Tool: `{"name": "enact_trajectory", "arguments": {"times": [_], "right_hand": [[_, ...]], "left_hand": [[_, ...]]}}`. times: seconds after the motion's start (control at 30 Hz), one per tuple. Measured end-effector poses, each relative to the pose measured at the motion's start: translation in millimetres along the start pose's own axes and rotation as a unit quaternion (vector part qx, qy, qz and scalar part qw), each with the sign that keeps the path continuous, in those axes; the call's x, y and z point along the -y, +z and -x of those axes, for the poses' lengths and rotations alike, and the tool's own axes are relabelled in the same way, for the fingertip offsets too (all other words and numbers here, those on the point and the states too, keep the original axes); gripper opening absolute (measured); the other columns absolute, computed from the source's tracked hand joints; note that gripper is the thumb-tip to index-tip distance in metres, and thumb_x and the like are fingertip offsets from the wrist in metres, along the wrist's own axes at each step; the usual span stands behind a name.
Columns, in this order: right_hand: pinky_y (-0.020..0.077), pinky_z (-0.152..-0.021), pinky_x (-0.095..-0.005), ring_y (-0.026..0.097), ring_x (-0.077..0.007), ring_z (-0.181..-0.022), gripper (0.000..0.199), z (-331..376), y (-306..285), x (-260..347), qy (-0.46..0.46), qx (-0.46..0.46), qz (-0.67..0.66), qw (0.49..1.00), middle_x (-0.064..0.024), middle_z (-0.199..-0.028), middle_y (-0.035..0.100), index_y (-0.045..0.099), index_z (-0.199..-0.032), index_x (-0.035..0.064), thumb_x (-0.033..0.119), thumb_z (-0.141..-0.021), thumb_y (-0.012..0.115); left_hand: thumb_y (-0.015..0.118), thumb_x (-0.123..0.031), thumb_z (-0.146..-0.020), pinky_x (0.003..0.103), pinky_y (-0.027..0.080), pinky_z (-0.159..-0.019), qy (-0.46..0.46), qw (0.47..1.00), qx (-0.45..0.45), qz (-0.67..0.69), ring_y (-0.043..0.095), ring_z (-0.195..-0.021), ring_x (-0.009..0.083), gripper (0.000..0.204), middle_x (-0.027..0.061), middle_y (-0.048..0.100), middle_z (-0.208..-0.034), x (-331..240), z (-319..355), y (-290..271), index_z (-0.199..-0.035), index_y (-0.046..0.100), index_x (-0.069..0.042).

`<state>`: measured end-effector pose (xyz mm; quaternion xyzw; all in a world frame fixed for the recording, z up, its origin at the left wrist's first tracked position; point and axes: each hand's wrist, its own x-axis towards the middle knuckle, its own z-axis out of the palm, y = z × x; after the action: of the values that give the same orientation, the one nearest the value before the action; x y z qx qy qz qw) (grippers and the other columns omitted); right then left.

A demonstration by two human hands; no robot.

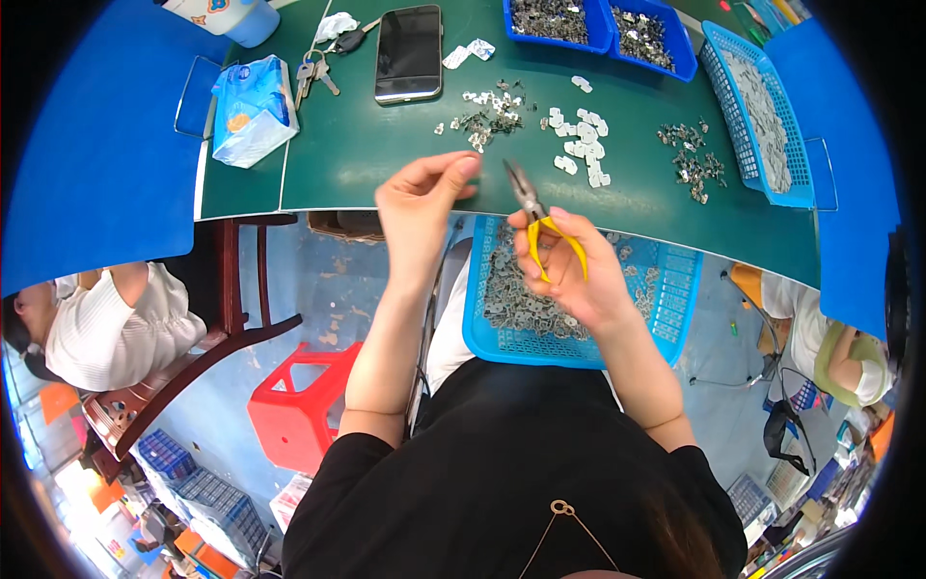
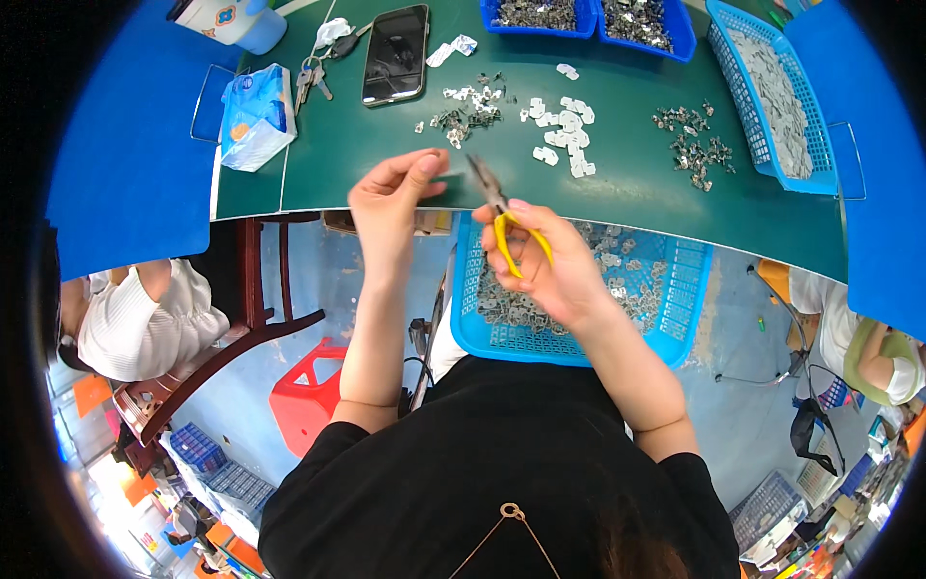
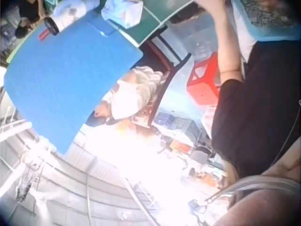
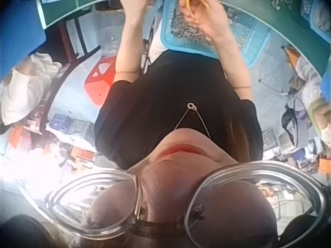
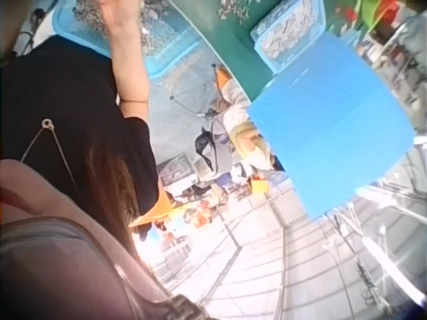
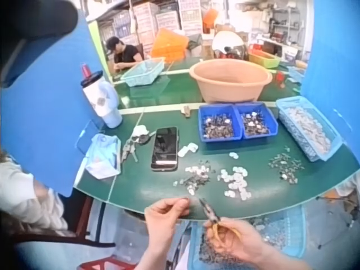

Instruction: Use pliers to assemble small metal components and white plastic rings at a factory workbench.

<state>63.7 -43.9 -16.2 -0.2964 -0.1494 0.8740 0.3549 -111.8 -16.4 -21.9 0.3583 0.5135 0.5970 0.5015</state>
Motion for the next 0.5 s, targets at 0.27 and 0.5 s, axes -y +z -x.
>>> {"name": "enact_trajectory", "arguments": {"times": [0.27, 0.5], "right_hand": [[0.0406, -0.060, -0.0275, 0.053, -0.0156, -0.076, 0.042, 5, 2, 4, -0.075, -0.023, 0.049, 0.996, -0.0079, -0.089, 0.057, 0.053, -0.114, -0.0029, 0.032, -0.092, 0.042], [0.0438, -0.072, -0.0333, 0.056, -0.0193, -0.095, 0.040, 12, 14, 3, -0.083, -0.068, 0.069, 0.992, -0.0093, -0.103, 0.058, 0.049, -0.121, -0.0010, 0.027, -0.094, 0.038]], "left_hand": [[0.070, -0.018, -0.075, 0.032, 0.048, -0.063, 0.190, 0.874, -0.021, -0.448, 0.062, -0.069, 0.0214, 0.012, 0.0054, 0.063, -0.083, -6, -25, -25, -0.082, 0.070, -0.008], [0.069, -0.018, -0.076, 0.032, 0.047, -0.061, 0.180, 0.849, -0.027, -0.496, 0.063, -0.069, 0.0220, 0.013, 0.0074, 0.062, -0.082, -13, -51, -20, -0.079, 0.068, -0.006]]}}
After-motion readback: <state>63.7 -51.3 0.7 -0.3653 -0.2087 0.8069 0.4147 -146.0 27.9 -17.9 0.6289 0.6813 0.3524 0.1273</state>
